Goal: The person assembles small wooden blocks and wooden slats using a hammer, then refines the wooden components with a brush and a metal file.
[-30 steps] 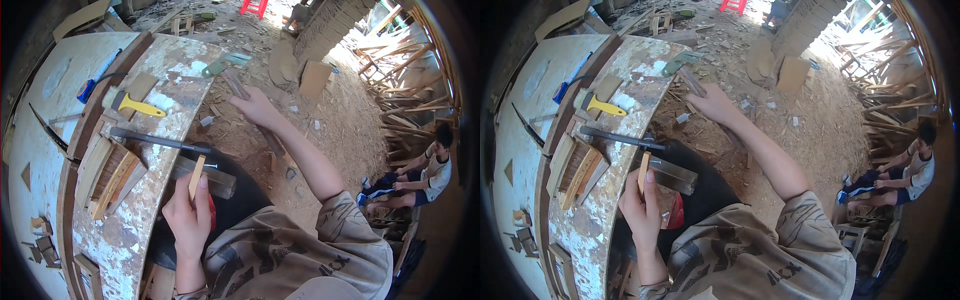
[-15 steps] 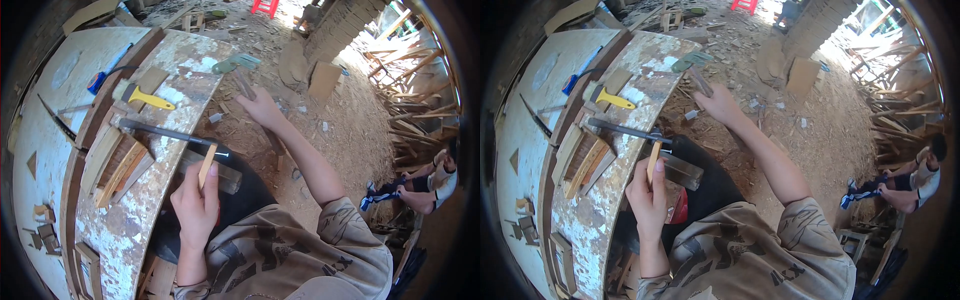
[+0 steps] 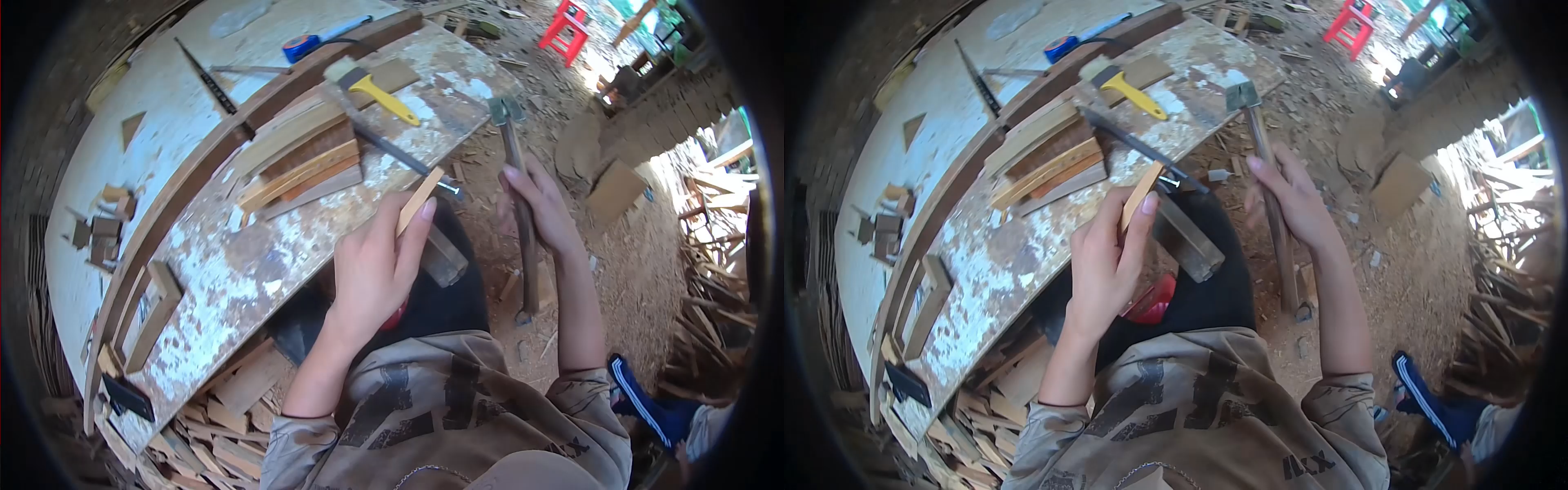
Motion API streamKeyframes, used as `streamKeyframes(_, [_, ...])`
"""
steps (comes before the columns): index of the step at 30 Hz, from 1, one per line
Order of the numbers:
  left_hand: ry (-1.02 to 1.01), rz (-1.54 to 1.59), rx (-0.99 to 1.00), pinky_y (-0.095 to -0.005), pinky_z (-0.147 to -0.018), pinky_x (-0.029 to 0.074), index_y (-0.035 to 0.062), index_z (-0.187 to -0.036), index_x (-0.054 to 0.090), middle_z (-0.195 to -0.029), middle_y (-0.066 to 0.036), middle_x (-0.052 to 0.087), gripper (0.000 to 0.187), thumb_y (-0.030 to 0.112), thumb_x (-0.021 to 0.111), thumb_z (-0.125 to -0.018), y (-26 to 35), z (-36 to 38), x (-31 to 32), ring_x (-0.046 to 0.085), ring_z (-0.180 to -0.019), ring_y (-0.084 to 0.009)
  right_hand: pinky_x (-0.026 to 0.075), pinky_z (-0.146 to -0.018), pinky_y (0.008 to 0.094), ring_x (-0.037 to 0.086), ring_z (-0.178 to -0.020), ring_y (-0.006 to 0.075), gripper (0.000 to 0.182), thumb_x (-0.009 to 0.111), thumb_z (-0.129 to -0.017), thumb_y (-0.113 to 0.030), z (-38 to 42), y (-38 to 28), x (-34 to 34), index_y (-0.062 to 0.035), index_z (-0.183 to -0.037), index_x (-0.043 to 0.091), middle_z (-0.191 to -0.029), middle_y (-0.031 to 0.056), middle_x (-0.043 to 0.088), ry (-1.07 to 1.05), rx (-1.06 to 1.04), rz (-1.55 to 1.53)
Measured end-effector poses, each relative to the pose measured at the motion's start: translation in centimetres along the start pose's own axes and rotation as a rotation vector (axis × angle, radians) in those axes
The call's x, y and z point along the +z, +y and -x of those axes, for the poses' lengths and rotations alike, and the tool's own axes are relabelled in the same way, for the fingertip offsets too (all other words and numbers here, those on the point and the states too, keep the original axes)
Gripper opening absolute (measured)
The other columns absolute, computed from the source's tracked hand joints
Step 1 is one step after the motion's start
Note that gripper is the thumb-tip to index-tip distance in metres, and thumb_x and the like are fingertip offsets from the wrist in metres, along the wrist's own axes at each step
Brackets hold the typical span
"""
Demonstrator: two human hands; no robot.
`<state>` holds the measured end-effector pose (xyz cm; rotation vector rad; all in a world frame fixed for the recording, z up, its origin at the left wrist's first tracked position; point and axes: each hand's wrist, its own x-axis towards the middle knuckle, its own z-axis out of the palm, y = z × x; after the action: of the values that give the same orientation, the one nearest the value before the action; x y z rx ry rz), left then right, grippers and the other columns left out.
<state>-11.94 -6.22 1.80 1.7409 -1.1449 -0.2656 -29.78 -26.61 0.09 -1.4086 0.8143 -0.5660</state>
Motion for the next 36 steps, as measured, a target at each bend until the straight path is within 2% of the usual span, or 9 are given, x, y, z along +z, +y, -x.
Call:
streamKeyframes(1, [0.006, -0.005, 0.004, -0.0461, -0.058, 0.053, 0.0058, -0.115, 0.070, -0.068, -0.016, 0.067, 0.022, 0.027, 0.066, -0.111, 0.1, 0.2, -0.3, 0.071, -0.062, -0.0380, 0.045, -0.043, 0.0269, 0.058, -0.053, 0.0095, 0.031, 0.068, -0.110, -0.032, 1.8, -1.2, 0.9, -0.0052, -0.120, 0.056, -0.081, -0.0007, 0.056, -0.013, 0.037, -0.028])
streamKeyframes(2, [0.030, -0.010, -0.010, -0.0342, -0.057, 0.045, 0.0025, -0.111, 0.071, -0.066, -0.010, 0.061, 0.026, 0.028, 0.067, -0.112, 0.5, 0.4, -0.7, 0.057, -0.056, -0.0188, 0.044, -0.040, 0.0254, 0.056, -0.050, 0.0088, 0.030, 0.066, -0.111, -0.030, 2.8, -1.7, 1.1, -0.0049, -0.124, 0.055, -0.080, -0.0009, 0.055, -0.078, 0.042, -0.039])
streamKeyframes(5, [0.071, -0.028, 0.030, -0.0335, -0.057, 0.045, 0.0030, -0.111, 0.070, -0.066, -0.010, 0.061, 0.026, 0.029, 0.067, -0.112, 0.9, 0.7, -1.6, 0.058, -0.057, -0.0179, 0.042, -0.035, 0.0228, 0.053, -0.044, 0.0075, 0.032, 0.063, -0.112, -0.026, 5.0, -2.9, 1.4, -0.0043, -0.134, 0.053, -0.079, -0.0011, 0.054, -0.218, 0.066, -0.073])
streamKeyframes(10, [0.120, -0.133, 0.139, -0.0367, -0.058, 0.048, 0.0033, -0.113, 0.069, -0.067, -0.011, 0.063, 0.026, 0.030, 0.066, -0.112, 2.4, 1.0, -2.8, 0.062, -0.057, -0.0251, 0.040, -0.035, 0.0240, 0.052, -0.044, 0.0064, 0.040, 0.063, -0.113, -0.027, 8.0, -4.9, 2.6, -0.0046, -0.144, 0.053, -0.078, -0.0013, 0.053, -0.307, 0.184, -0.159])
streamKeyframes(13, [0.122, -0.212, 0.195, -0.0395, -0.059, 0.050, 0.0037, -0.113, 0.069, -0.069, -0.014, 0.065, 0.027, 0.031, 0.066, -0.112, 3.2, 1.0, -3.5, 0.065, -0.059, -0.0318, 0.038, -0.034, 0.0211, 0.048, -0.042, 0.0047, 0.038, 0.053, -0.116, -0.026, 9.4, -5.3, 3.0, -0.0048, -0.147, 0.051, -0.077, -0.0014, 0.051, -0.388, 0.183, -0.134])
streamKeyframes(18, [0.136, -0.333, 0.302, -0.0446, -0.061, 0.053, 0.0048, -0.113, 0.069, -0.072, -0.016, 0.069, 0.026, 0.031, 0.067, -0.110, 3.9, 0.7, -4.9, 0.071, -0.067, -0.0375, 0.040, -0.035, 0.0229, 0.052, -0.044, 0.0063, 0.035, 0.055, -0.116, -0.027, 11.3, -6.2, 3.2, -0.0059, -0.144, 0.054, -0.079, -0.0010, 0.053, -0.450, 0.225, -0.219])
streamKeyframes(27, [0.102, -0.523, 0.396, -0.0425, -0.059, 0.052, 0.0067, -0.114, 0.069, -0.074, -0.012, 0.070, 0.028, 0.034, 0.071, -0.108, 3.8, -1.0, -7.1, 0.072, -0.067, -0.0342, 0.037, -0.034, 0.0216, 0.046, -0.042, 0.0049, 0.037, 0.047, -0.118, -0.025, 9.9, -7.1, 4.0, -0.0026, -0.148, 0.049, -0.078, -0.0007, 0.051, -0.492, 0.239, -0.180])
streamKeyframes(30, [0.117, -0.546, 0.454, -0.0412, -0.057, 0.050, 0.0073, -0.114, 0.070, -0.070, -0.010, 0.067, 0.026, 0.032, 0.073, -0.107, 3.4, -2.1, -7.1, 0.068, -0.061, -0.0311, 0.039, -0.036, 0.0227, 0.051, -0.044, 0.0062, 0.037, 0.055, -0.116, -0.027, 9.2, -7.0, 3.9, -0.0032, -0.145, 0.054, -0.079, -0.0001, 0.054, -0.490, 0.253, -0.219])
streamKeyframes(36, [0.108, -0.637, 0.496, -0.0395, -0.054, 0.046, 0.0072, -0.107, 0.069, -0.066, -0.008, 0.064, 0.024, 0.031, 0.075, -0.106, 3.6, -4.0, -7.4, 0.065, -0.058, -0.0292, 0.038, -0.036, 0.0223, 0.050, -0.044, 0.0057, 0.040, 0.055, -0.117, -0.030, 7.4, -7.1, 3.7, -0.0023, -0.145, 0.054, -0.079, -0.0005, 0.054, -0.503, 0.261, -0.230])
